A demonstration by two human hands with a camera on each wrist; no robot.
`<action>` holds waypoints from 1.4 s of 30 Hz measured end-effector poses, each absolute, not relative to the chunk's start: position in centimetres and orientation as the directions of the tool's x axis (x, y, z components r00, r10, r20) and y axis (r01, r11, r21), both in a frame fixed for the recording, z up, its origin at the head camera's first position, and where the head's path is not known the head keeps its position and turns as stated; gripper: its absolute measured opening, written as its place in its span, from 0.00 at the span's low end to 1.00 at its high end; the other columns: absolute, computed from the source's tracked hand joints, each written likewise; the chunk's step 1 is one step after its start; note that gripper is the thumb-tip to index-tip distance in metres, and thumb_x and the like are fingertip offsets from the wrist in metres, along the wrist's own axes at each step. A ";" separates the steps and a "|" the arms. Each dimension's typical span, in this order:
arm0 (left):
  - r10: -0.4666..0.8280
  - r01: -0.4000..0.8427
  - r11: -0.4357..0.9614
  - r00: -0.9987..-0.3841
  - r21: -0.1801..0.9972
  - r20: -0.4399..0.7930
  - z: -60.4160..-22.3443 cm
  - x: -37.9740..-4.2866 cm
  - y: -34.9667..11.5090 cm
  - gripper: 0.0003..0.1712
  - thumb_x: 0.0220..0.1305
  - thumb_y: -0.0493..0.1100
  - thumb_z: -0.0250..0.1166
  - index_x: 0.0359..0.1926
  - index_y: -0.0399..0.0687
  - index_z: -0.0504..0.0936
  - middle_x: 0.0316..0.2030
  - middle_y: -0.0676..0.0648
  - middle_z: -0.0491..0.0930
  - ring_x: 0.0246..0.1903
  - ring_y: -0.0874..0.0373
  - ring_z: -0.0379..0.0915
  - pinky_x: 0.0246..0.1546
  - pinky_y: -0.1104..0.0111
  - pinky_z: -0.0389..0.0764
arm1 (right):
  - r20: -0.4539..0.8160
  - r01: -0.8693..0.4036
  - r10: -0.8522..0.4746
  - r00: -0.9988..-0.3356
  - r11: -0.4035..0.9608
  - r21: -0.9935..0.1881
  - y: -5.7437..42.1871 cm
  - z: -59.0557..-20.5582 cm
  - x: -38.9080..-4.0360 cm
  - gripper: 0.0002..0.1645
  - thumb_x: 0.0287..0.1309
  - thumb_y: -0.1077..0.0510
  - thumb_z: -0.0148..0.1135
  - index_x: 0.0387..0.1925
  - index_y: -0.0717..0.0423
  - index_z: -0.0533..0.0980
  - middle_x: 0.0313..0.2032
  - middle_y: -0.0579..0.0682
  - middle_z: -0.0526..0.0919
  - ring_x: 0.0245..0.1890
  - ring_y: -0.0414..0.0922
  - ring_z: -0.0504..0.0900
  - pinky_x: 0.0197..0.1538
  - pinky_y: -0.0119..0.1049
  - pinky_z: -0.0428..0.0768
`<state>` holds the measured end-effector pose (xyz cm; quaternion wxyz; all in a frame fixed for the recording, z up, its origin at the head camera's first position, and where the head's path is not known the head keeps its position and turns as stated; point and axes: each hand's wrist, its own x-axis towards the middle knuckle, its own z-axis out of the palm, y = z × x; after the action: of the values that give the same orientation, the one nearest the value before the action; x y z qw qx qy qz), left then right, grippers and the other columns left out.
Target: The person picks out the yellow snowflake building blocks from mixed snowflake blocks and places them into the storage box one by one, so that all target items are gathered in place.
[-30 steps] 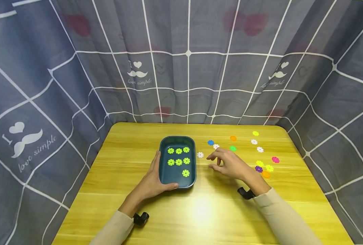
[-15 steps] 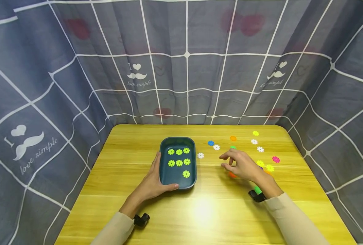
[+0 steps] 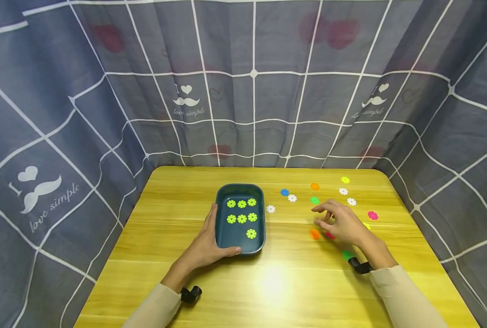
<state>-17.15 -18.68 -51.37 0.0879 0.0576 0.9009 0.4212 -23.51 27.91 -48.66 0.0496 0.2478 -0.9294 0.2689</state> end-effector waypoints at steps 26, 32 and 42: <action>0.179 0.025 0.642 -0.977 0.766 -0.118 -51.4 -17.1 -18.7 0.92 0.56 0.71 0.90 0.98 0.63 0.29 0.98 0.49 0.30 0.94 0.29 0.49 0.86 0.26 0.65 | 0.064 -0.271 -0.275 -0.959 0.837 -0.476 38.5 -49.9 -23.4 0.32 0.69 0.58 0.85 0.70 0.62 0.86 0.59 0.68 0.88 0.49 0.56 0.85 0.50 0.47 0.83; 0.175 0.018 0.642 -0.977 0.767 -0.123 -51.3 -17.0 -18.7 0.92 0.56 0.71 0.90 0.98 0.64 0.29 0.98 0.49 0.30 0.94 0.29 0.49 0.87 0.27 0.64 | 0.049 -0.280 -0.291 -0.956 0.843 -0.459 39.3 -50.9 -23.8 0.28 0.70 0.63 0.82 0.68 0.61 0.88 0.56 0.64 0.90 0.48 0.51 0.84 0.49 0.40 0.81; 0.176 0.022 0.638 -0.977 0.770 -0.117 -51.3 -17.1 -18.6 0.92 0.56 0.70 0.90 0.98 0.65 0.28 0.98 0.49 0.31 0.94 0.30 0.49 0.87 0.27 0.64 | 0.077 -0.291 -0.288 -0.955 0.848 -0.443 39.2 -51.5 -24.3 0.23 0.71 0.64 0.82 0.64 0.59 0.90 0.49 0.58 0.90 0.44 0.46 0.79 0.47 0.39 0.78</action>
<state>-17.06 -18.64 -51.28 0.0907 0.0550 0.9003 0.4222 -24.25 39.18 -51.50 0.0038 0.1505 -0.9612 0.2311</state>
